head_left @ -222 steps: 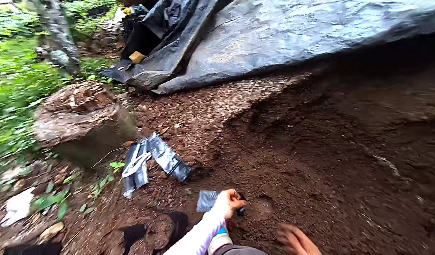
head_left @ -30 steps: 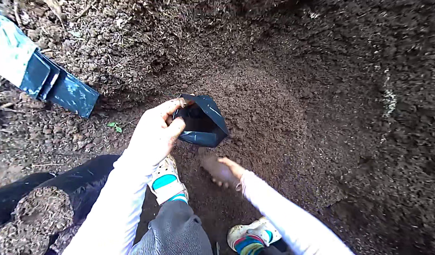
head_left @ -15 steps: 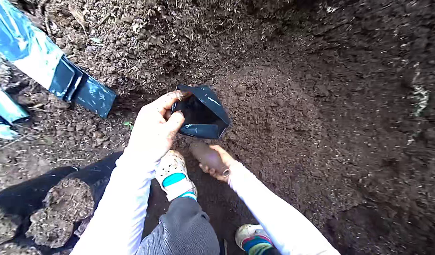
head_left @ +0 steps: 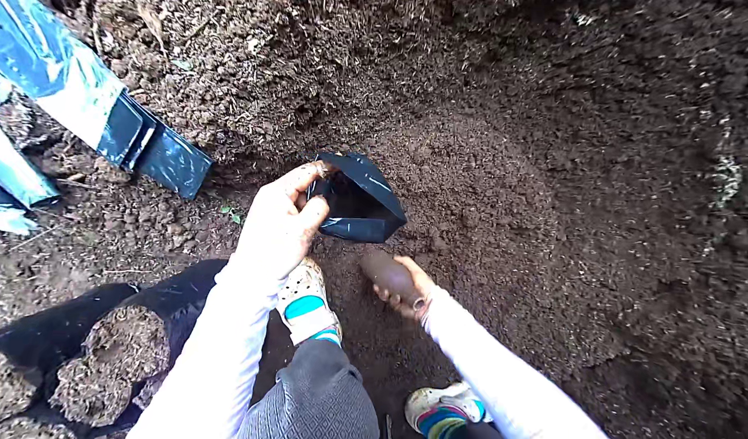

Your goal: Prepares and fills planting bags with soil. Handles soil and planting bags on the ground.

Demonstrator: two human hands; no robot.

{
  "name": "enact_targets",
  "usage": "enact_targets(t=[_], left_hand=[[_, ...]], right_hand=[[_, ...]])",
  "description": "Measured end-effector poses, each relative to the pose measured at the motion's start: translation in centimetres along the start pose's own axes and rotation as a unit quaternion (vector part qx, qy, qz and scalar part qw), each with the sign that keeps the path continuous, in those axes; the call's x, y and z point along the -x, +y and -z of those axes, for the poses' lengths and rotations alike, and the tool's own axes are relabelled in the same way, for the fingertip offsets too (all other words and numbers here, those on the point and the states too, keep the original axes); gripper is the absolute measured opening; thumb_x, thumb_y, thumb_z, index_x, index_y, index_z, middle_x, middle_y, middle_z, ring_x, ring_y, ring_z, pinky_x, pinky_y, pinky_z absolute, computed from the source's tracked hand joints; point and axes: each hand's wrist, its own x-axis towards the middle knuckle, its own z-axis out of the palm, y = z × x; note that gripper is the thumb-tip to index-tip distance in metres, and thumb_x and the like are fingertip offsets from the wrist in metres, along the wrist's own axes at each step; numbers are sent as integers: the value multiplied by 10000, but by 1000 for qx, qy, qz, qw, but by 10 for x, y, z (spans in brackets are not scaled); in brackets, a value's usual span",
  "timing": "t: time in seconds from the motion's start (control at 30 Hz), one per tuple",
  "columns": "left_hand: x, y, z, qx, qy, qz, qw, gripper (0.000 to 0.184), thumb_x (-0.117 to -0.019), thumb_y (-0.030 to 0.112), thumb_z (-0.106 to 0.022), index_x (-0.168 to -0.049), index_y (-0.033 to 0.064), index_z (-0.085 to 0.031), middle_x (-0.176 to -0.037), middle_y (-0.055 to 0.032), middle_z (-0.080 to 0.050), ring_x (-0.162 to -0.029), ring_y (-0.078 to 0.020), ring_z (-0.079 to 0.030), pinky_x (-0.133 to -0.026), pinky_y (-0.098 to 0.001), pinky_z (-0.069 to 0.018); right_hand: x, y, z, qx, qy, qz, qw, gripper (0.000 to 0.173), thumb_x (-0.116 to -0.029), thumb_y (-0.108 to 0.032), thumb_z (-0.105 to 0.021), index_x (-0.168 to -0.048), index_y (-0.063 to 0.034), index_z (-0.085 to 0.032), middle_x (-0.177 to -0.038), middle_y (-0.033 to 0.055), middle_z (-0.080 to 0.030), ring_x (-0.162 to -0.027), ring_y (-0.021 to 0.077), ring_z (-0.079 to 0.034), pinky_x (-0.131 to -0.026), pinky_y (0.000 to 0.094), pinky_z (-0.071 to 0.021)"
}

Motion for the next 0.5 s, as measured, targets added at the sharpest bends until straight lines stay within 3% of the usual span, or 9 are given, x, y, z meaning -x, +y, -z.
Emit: enact_targets(t=[0.13,0.23,0.27,0.3,0.33,0.37,0.5], left_hand=[[9,-3,1,2,-6,-1,1000,407,-959,58,-556,-1333,170,-667,-1064,63,-735,-752,34,-646,-668,-150,-533],[13,-6,5,-20,1,-8,1000,374,-950,77,-556,-1295,161,-674,-1040,61,-720,-726,34,-620,-651,-155,-512],[10,-5,4,-20,-3,-10,1000,368,-958,83,-556,-1298,160,-674,-1052,58,-721,-737,30,-625,-664,-162,-520],[8,-5,1,-15,-6,-10,1000,364,-959,91,-562,-1296,163,-679,-1036,59,-730,-745,26,-638,-673,-174,-534],[6,-4,-2,-11,-13,-12,1000,353,-964,102,-569,-1295,163,-676,-1027,62,-733,-763,29,-650,-690,-178,-546],[3,-3,-6,-12,-22,-15,1000,352,-963,116,-571,-1297,167,-671,-1018,69,-726,-772,38,-647,-699,-174,-544],[-5,0,-27,-12,-35,-18,999,349,-927,121,-581,-1265,140,-670,-1035,77,-718,-804,72,-640,-721,-154,-538]], right_hand=[[13,-51,13,70,-4,114,991,532,-1065,-534,-280,-1110,-121,-612,-764,65,-652,-529,121,-591,-426,231,-469],[27,-59,23,76,81,213,971,563,-1049,-606,-332,-1225,-138,-589,-856,93,-698,-572,161,-630,-443,277,-508],[33,-49,29,137,124,229,956,510,-1071,-538,-349,-1310,-136,-551,-931,100,-701,-642,174,-644,-511,309,-535],[41,-35,39,219,167,223,935,486,-1075,-440,-453,-1433,-114,-493,-1049,134,-692,-783,214,-676,-650,379,-581],[49,-15,53,272,193,197,922,591,-1035,-377,-580,-1530,-94,-422,-1249,188,-662,-1008,273,-692,-856,460,-596],[59,11,67,279,215,176,919,671,-1008,-359,-636,-1560,-83,-373,-1340,225,-616,-1108,313,-669,-929,506,-573],[92,97,139,129,347,155,916,702,-1020,-400,-592,-1593,-117,-300,-1320,256,-594,-1005,368,-678,-781,540,-592]])
